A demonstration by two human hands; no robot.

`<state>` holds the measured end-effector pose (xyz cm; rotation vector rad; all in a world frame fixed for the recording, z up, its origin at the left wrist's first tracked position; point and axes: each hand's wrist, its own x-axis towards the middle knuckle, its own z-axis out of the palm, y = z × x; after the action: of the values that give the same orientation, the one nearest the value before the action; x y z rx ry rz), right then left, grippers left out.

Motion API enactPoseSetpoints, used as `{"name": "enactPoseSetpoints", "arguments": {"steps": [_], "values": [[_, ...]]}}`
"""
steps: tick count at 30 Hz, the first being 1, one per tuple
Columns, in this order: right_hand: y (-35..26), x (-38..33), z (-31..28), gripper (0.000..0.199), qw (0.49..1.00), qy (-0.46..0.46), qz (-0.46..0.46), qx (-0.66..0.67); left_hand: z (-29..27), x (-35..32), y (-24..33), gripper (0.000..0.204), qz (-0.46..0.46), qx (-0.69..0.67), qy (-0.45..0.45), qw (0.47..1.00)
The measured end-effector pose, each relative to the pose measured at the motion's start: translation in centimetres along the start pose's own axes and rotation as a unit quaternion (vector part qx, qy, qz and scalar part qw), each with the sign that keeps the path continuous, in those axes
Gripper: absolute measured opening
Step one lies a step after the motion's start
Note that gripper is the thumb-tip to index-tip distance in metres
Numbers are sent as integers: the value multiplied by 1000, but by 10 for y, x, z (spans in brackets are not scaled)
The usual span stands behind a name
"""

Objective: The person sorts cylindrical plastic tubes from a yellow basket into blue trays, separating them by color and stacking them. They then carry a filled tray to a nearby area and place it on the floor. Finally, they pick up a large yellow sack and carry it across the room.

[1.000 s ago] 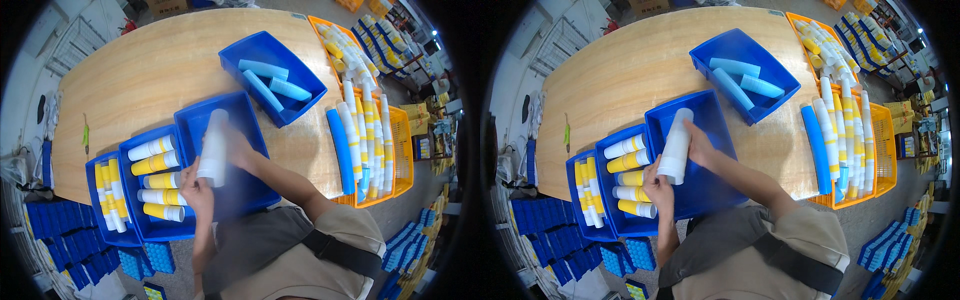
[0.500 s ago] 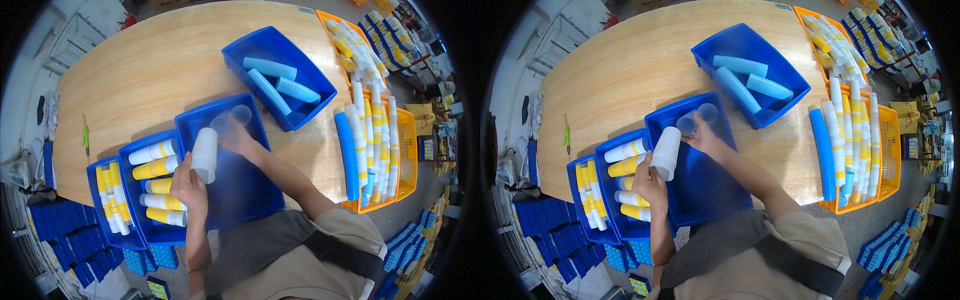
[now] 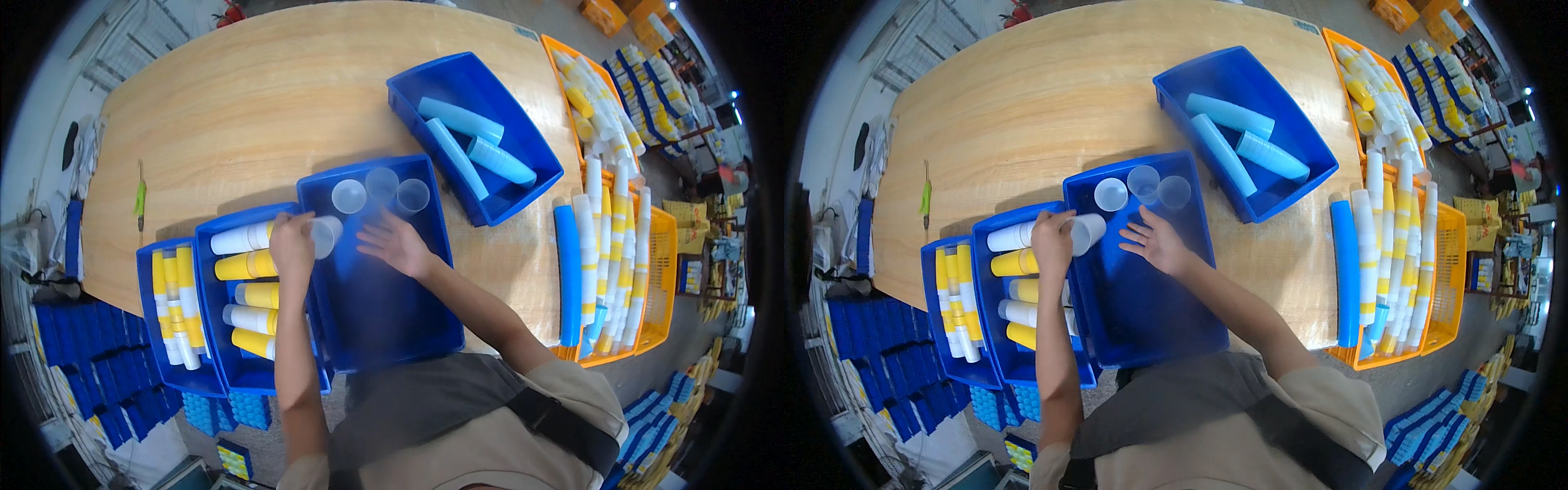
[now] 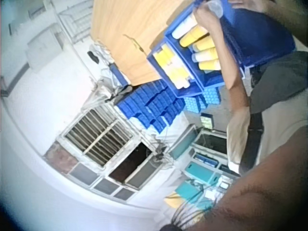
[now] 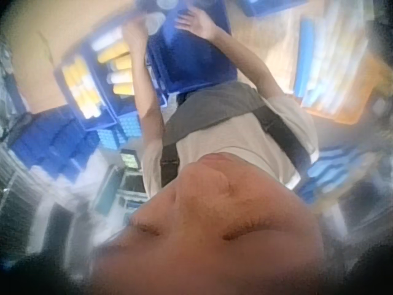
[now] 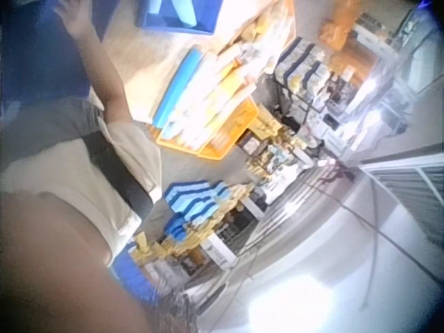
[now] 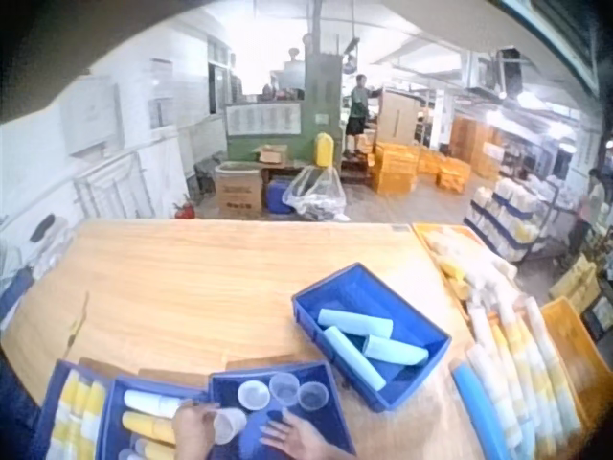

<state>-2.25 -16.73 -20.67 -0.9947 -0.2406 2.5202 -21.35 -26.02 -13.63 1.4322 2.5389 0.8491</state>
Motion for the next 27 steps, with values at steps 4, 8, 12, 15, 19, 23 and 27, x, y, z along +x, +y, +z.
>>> {"name": "enactPoseSetpoints", "arguments": {"steps": [4, 8, 12, 15, 19, 23, 27], "values": [[-8, 7, -12, 69, 998, -46, -18, 29, 29, 22, -7, 23, -6, -11, 104, 994], [-14, 19, -29, 49, 991, -84, -109, -7, 47, -12, -69, 21, 15, -43, 220, 974], [-6, 26, -41, 40, 895, -147, -235, -348, 59, -20, -192, 24, -194, 78, 188, 960], [3, 25, -45, 30, 988, -71, -62, -125, 70, 27, -258, 29, -202, 303, -136, 921], [12, 10, -42, 43, 994, -25, -66, -78, 65, 77, -262, 46, -244, 360, -193, 880], [12, -2, -35, 57, 991, 18, -57, -119, 43, 67, -216, 42, -125, 406, -217, 879], [4, -11, -25, 59, 980, -12, -62, -189, 43, 48, -128, 44, -13, 157, -3, 988]]}}
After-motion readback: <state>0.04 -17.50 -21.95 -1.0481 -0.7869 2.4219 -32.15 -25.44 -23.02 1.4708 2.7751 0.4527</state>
